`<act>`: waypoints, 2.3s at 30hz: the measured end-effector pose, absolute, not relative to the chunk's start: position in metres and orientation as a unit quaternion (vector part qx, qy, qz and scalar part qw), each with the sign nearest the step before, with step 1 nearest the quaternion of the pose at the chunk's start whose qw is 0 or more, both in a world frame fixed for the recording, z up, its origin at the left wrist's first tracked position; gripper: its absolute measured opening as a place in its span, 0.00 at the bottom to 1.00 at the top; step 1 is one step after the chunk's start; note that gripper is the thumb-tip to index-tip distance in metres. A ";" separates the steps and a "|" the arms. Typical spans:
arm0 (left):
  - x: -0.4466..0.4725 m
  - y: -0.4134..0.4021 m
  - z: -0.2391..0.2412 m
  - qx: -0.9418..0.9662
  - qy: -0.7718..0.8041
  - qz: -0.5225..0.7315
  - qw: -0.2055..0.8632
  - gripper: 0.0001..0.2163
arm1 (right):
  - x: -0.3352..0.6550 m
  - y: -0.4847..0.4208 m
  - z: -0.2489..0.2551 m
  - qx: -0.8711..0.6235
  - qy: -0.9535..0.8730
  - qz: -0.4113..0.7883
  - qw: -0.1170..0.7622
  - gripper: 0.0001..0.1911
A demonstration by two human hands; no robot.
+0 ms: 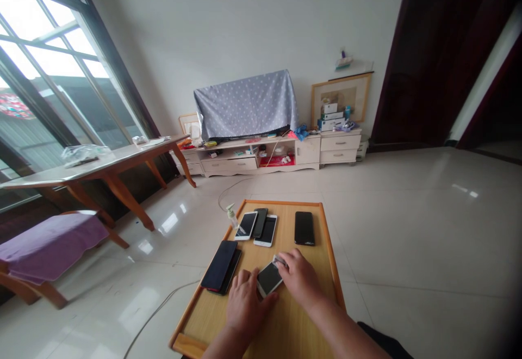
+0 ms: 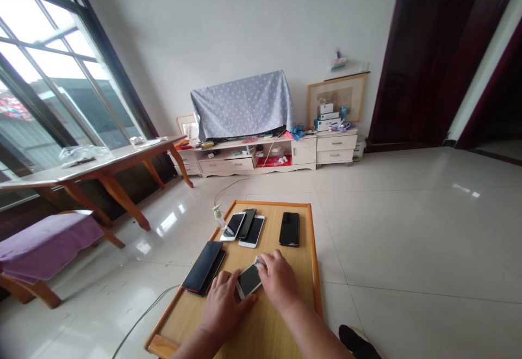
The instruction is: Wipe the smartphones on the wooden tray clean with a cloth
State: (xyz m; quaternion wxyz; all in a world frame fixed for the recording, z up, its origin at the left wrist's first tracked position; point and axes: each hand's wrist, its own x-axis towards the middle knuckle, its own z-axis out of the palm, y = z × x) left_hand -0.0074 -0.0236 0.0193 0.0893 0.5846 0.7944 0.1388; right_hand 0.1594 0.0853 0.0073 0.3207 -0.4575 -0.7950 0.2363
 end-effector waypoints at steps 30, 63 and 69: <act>-0.048 -0.041 -0.014 0.675 0.704 0.211 -0.058 0.32 | 0.150 0.079 0.005 -0.461 -0.817 0.140 0.315 0.13; -0.062 -0.030 -0.043 0.708 0.660 0.231 -0.094 0.28 | 0.142 0.050 0.003 -0.426 -0.870 0.172 0.181 0.25; -0.063 -0.029 -0.045 0.703 0.672 0.225 -0.061 0.25 | 0.131 0.037 0.019 -0.382 -0.883 0.243 0.123 0.25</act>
